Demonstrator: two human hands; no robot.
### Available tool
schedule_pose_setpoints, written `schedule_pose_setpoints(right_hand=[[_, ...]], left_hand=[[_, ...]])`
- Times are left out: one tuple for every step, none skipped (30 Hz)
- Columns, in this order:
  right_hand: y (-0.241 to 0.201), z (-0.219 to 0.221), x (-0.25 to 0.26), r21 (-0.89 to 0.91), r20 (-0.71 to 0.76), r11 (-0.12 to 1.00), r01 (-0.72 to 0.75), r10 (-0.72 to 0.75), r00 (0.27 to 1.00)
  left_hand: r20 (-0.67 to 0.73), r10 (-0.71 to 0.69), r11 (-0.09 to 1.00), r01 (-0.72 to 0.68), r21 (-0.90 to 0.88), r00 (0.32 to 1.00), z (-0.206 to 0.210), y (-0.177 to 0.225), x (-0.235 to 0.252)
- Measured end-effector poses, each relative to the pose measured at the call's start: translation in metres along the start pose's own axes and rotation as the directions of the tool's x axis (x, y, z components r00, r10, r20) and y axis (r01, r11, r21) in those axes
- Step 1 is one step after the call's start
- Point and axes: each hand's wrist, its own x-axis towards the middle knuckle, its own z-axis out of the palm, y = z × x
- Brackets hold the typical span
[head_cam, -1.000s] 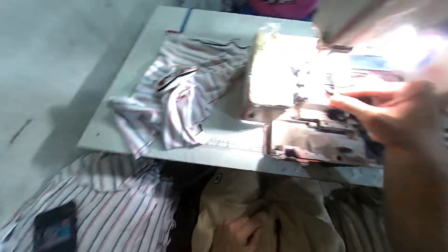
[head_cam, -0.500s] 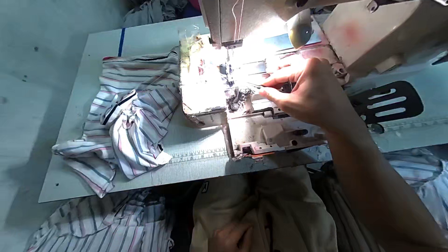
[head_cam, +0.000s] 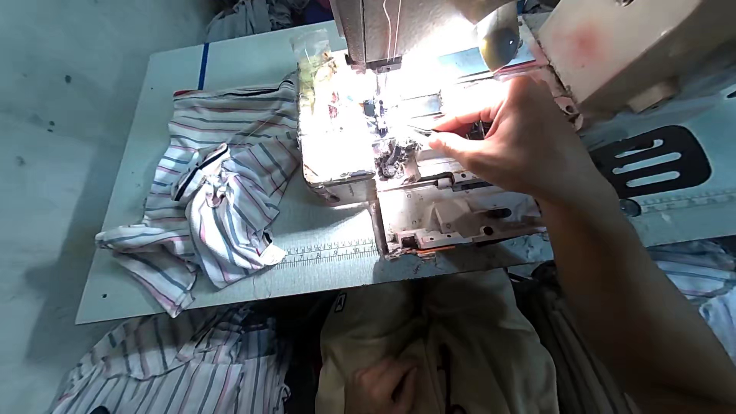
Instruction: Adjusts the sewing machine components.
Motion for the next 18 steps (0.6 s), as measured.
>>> schedule_pose_setpoints(right_hand=[[0.0008, -0.0002, 0.0, 0.007, 0.006, 1.0, 0.0, 0.0, 1.0], [0.0016, -0.0005, 0.0001, 0.008, 0.01, 1.0, -0.001, 0.001, 1.0], [0.0027, -0.0006, 0.0005, 0.008, 0.008, 1.0, 0.002, -0.003, 1.0], [0.0038, -0.0009, 0.0007, 0.007, 0.006, 1.0, 0.009, -0.009, 1.0], [0.0045, -0.0011, 0.0007, 0.009, 0.007, 1.0, 0.012, -0.012, 1.0], [0.0045, -0.0013, 0.0004, 0.013, 0.006, 1.0, 0.012, -0.013, 1.0], [0.0043, -0.0011, 0.0001, 0.011, 0.003, 1.0, 0.011, -0.011, 1.0], [0.004, -0.0007, -0.0001, 0.008, -0.001, 1.0, 0.009, -0.009, 1.0], [0.0033, 0.0001, -0.0001, 0.005, -0.007, 1.0, 0.009, -0.009, 1.0], [0.0022, 0.0005, 0.0001, 0.001, -0.009, 1.0, 0.005, -0.005, 1.0], [0.0008, 0.0011, 0.0002, 0.006, -0.012, 1.0, -0.001, 0.001, 1.0], [-0.0005, 0.0012, 0.0003, 0.005, -0.014, 1.0, -0.007, 0.007, 1.0], [-0.0011, 0.0015, 0.0008, -0.005, -0.019, 1.0, -0.009, 0.009, 1.0], [-0.0014, 0.0019, 0.0009, -0.01, -0.022, 1.0, -0.01, 0.01, 1.0], [-0.0014, 0.0022, 0.0007, -0.01, -0.023, 1.0, -0.007, 0.006, 1.0], [-0.0011, 0.0021, 0.0004, -0.004, -0.018, 1.0, -0.003, 0.003, 1.0], [0.0001, 0.0015, -0.0001, -0.003, -0.011, 1.0, 0.001, -0.001, 1.0], [0.002, 0.0004, -0.0004, -0.008, -0.006, 1.0, 0.007, -0.007, 1.0]], left_hand=[[-0.004, 0.003, 1.0, -0.003, 0.001, 1.0, -0.0003, -0.0001, 0.0], [-0.008, 0.005, 1.0, -0.005, 0.002, 1.0, -0.0005, 0.0001, 0.0002], [-0.01, 0.007, 1.0, -0.007, 0.002, 1.0, -0.0005, 0.0, 0.0004], [-0.013, 0.009, 1.0, -0.009, 0.002, 1.0, -0.0003, -0.0002, 0.0004], [-0.016, 0.012, 1.0, -0.012, 0.002, 1.0, -0.0001, -0.0006, 0.0005], [-0.018, 0.014, 1.0, -0.014, 0.0, 1.0, 0.0001, -0.001, 0.0004], [-0.019, 0.014, 1.0, -0.014, -0.002, 1.0, 0.0003, -0.001, 0.0003], [-0.017, 0.012, 1.0, -0.012, -0.004, 1.0, 0.0003, -0.0007, 0.0002], [-0.014, 0.011, 1.0, -0.011, -0.007, 1.0, 0.0002, -0.0003, 0.0005], [-0.012, 0.011, 1.0, -0.011, -0.011, 1.0, -0.0001, 0.0002, 0.001], [-0.012, 0.011, 1.0, -0.011, -0.012, 1.0, -0.0001, 0.0005, 0.0013], [-0.013, 0.01, 1.0, -0.01, -0.012, 1.0, -0.0002, 0.0009, 0.0015], [-0.014, 0.009, 1.0, -0.009, -0.012, 1.0, 0.0, 0.001, 0.0013], [-0.014, 0.008, 1.0, -0.008, -0.012, 1.0, 0.0, 0.001, 0.001], [-0.015, 0.009, 1.0, -0.009, -0.015, 1.0, -0.0001, 0.0008, 0.0008], [-0.015, 0.012, 1.0, -0.012, -0.016, 1.0, 0.0, 0.0004, 0.0006], [-0.015, 0.015, 1.0, -0.015, -0.017, 1.0, 0.0001, 0.0001, 0.0005], [-0.015, 0.016, 1.0, -0.016, -0.017, 1.0, 0.0, -0.0002, 0.0005]])
